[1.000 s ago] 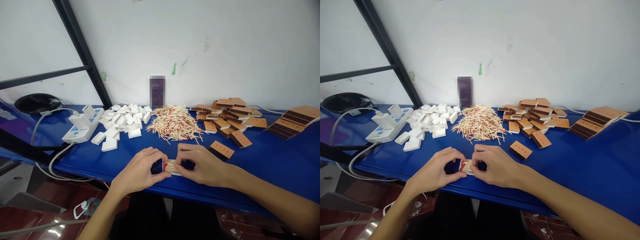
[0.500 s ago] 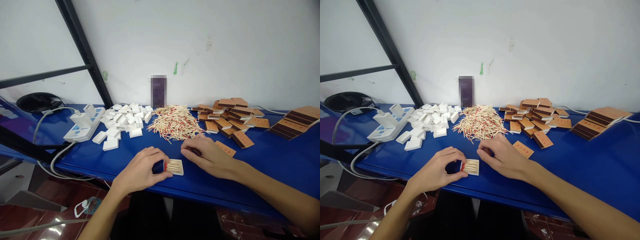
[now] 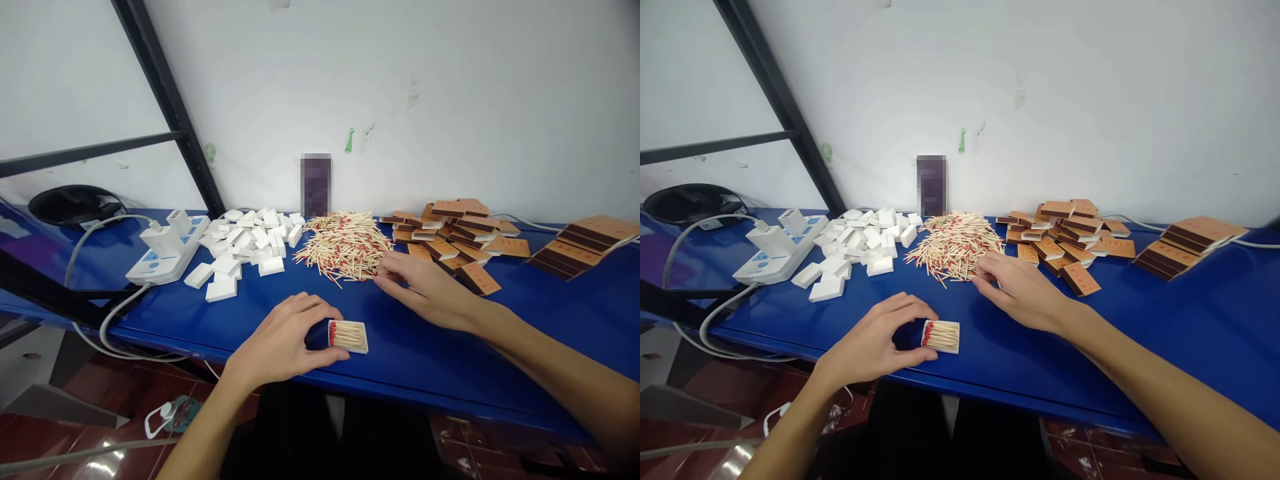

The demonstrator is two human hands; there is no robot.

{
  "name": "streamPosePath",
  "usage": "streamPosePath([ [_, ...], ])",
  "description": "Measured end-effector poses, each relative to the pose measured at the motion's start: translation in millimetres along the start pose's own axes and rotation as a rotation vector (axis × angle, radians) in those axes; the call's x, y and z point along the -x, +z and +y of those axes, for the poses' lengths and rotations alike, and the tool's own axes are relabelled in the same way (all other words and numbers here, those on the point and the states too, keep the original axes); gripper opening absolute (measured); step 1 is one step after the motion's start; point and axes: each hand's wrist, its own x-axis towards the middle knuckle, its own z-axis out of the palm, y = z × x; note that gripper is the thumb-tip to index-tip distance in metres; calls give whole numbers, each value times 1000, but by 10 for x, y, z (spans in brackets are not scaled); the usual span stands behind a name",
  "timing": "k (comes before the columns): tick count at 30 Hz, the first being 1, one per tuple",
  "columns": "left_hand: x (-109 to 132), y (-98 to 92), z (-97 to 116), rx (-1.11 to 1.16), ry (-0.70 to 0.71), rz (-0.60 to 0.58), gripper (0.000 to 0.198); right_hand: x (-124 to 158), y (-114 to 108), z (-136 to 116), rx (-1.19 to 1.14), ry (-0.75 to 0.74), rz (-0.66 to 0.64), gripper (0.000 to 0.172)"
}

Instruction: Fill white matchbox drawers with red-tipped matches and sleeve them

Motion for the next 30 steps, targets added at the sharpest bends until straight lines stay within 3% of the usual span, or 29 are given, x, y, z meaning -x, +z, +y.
streamPosePath([
  [7,4,16,-4,-11,8,-2,28,-12,-201,191,265,206,-4,33],
  [11,-3,19,-13,-10,13,8,28,-12,-261,283,276,270,7,16],
  [14,-9,19,-16,-13,8,7,27,-13,-205,324,280,224,-12,12],
  [19,-10,20,-15,-13,4,10,28,7,-51,276,314,175,-54,30],
  [23,-2,21,-9,-8,5,6,27,14,42,227,310,157,-33,36],
  [30,-7,23,-10,-11,2,1,27,-17,95,178,191,64,-43,18],
])
